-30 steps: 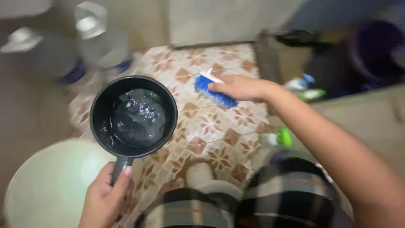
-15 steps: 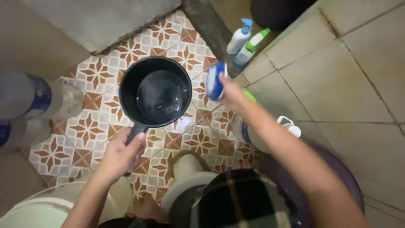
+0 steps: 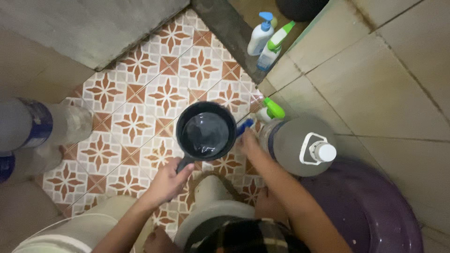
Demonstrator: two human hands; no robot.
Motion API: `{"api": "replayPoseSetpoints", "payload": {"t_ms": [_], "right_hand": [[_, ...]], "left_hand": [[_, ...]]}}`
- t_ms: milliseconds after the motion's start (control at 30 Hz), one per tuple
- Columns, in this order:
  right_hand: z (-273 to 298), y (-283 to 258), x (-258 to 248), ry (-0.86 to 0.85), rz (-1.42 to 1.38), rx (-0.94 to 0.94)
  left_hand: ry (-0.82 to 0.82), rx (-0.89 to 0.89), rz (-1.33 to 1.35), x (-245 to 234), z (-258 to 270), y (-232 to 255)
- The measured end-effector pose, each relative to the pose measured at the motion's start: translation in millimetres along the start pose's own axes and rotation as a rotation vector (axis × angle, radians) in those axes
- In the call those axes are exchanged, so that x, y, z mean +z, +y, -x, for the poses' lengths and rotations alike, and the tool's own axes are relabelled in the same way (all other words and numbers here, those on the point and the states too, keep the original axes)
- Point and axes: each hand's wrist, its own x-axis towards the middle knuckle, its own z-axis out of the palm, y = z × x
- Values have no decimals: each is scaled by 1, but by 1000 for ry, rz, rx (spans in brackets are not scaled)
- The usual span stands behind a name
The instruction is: The person scrubs wall mounts with a brush and water, attaches an organizer caddy to the wall, and places various bottles and toiletries into the caddy by hand.
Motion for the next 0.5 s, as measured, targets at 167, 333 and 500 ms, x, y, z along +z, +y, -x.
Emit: {"api": "replayPoseSetpoints", "payload": {"t_ms": [167,333,500], "right_hand": [[73,-60,21,-318,68,-90],[152,-104,54,-382,-114,-124],[204,-130,79,-508,-231,-63]], "left_hand": [[20,164,-176,-24,9,34],[-3,312,-420,-72,31,93],[66,491,-594,-106,79,158]]}}
